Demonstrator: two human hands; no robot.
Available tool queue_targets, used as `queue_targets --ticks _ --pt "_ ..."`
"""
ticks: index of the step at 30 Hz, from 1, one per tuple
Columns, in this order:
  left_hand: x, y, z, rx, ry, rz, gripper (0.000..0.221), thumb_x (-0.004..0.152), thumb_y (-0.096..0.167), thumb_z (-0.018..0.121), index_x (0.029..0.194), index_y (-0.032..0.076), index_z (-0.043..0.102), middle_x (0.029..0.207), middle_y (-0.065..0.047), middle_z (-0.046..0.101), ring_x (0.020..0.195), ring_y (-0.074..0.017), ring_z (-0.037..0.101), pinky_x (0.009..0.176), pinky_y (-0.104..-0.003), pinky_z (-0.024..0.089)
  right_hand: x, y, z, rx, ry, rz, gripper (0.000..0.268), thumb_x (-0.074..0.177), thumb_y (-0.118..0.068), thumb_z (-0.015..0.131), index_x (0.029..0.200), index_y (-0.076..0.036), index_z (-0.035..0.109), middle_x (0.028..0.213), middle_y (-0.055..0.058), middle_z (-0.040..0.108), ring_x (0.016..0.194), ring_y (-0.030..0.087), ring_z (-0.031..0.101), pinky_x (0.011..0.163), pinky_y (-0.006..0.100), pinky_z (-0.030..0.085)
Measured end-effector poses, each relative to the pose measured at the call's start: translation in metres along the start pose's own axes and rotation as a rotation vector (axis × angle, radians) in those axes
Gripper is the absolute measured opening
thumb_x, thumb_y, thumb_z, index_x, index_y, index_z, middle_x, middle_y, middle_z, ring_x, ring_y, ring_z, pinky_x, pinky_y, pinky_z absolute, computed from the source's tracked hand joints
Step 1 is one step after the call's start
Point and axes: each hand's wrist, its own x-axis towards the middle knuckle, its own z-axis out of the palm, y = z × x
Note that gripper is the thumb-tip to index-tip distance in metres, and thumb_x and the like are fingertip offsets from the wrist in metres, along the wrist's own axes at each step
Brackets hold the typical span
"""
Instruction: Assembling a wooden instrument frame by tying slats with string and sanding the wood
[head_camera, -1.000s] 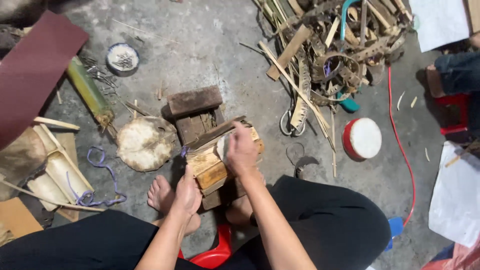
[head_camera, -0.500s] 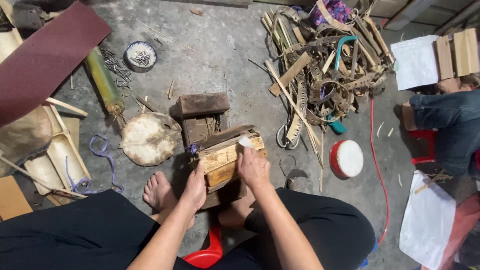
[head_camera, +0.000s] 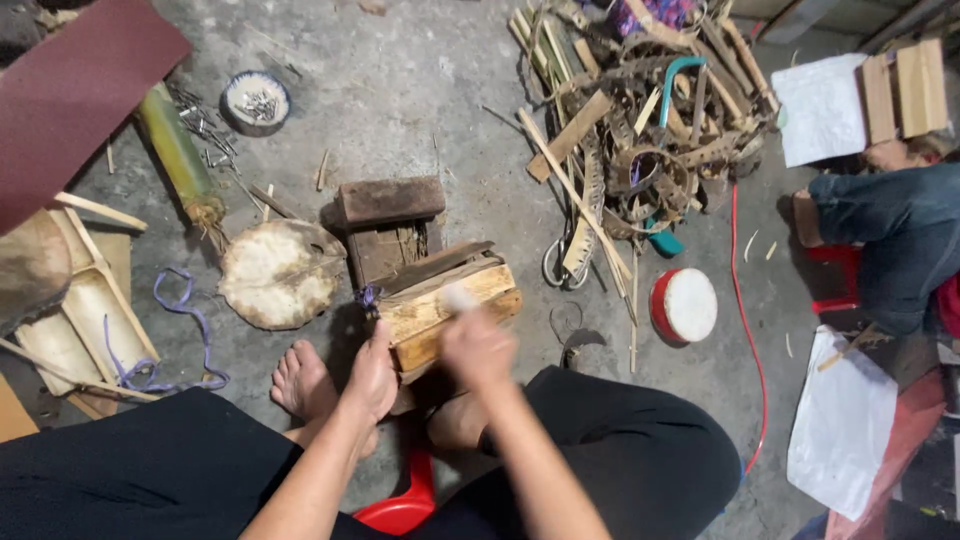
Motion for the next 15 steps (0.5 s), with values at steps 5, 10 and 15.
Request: queue_targets --ticks 5,10,15 --pt "0.0 0.013 0.007 0.011 0.033 0.015 0.05 0.106 0.042 0.049 0.135 0.003 0.057 0.136 -0.016 0.061 0.125 -0.0276 0.058 0.112 -0.051 0.043 0.023 0.032 0.006 0.073 0.216 -0.039 0.039 0.091 -0.058 0.044 0.092 -0.023 0.061 0.09 0.01 0.072 0.092 0.036 0.074 0.084 0.049 0.056" --pt "0.0 0.005 0.002 0.041 -0.006 -0.001 0.05 0.106 0.042 0.049 0.137 0.004 0.057 0.139 -0.016 0.06 0.128 -0.0289 0.058 0.113 -0.052 0.042 0.03 0.032 -0.001 0.082 0.337 -0.044 0.045 0.093 -0.06 0.051 0.089 -0.016 0.061 0.083 0.015 0.07 0.09 0.039 0.073 0.079 0.05 0.053" --pt "-0.016 0.017 0.017 0.089 -0.051 -0.001 0.053 0.106 0.043 0.046 0.139 0.002 0.055 0.143 -0.018 0.059 0.132 -0.0301 0.056 0.116 -0.051 0.039 0.049 0.052 0.004 0.098 0.462 0.011 0.036 0.102 -0.046 0.047 0.094 -0.017 0.067 0.082 0.016 0.072 0.086 0.038 0.074 0.079 0.049 0.056"
